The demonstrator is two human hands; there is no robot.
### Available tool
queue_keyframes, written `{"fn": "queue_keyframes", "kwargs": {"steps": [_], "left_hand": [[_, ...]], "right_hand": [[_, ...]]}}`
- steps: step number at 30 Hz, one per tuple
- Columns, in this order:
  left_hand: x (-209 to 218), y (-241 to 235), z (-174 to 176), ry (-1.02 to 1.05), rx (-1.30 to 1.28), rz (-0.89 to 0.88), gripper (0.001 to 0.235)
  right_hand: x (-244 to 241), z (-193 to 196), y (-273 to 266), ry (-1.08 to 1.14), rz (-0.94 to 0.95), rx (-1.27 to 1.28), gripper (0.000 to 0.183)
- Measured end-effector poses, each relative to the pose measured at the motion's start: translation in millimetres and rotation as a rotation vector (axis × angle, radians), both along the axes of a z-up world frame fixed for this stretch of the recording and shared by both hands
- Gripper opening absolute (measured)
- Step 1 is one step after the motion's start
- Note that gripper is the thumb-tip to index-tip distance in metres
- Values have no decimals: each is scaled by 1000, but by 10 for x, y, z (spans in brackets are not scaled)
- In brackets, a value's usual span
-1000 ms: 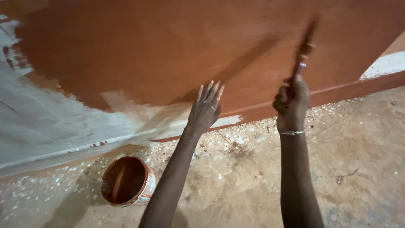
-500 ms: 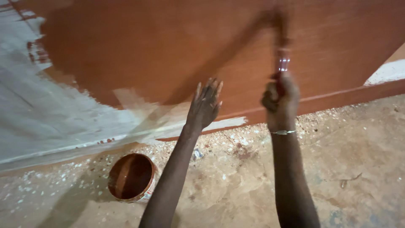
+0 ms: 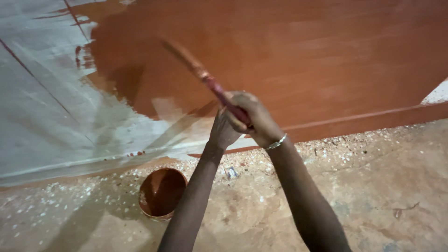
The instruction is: The person paints a wall with brown paint using a brush. They repeatedly dip the brush into a paint bucket and apply paint to the lower section of the wall, covering white areas with brown strokes.
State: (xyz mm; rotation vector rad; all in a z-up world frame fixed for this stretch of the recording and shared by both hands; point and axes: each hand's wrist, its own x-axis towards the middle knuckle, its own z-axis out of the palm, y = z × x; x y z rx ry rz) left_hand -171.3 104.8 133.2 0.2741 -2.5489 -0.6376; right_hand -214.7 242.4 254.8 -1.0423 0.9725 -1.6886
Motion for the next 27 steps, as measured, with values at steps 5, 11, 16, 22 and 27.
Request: {"fn": "queue_keyframes", "kwargs": {"steps": [5,11,16,22,27], "left_hand": [[293,-83,35,229,-463,68,72],[565,-379,-6,219,-462,120,73],[705,-641,-129,135,-328,102,70],[996,-848,-192,54,184,35,39],[1257,-867,-116,256,-345,113,71]], "right_hand": [[-115,98,279,-124,-597,-142,28],[85,116,-20,-31,-675,-181,31],[672,-27,-887,199,-306,118,29],[869,80,-1019,-26,-77,91,29],[533,167,-262,-140,-529,-81,26]]}}
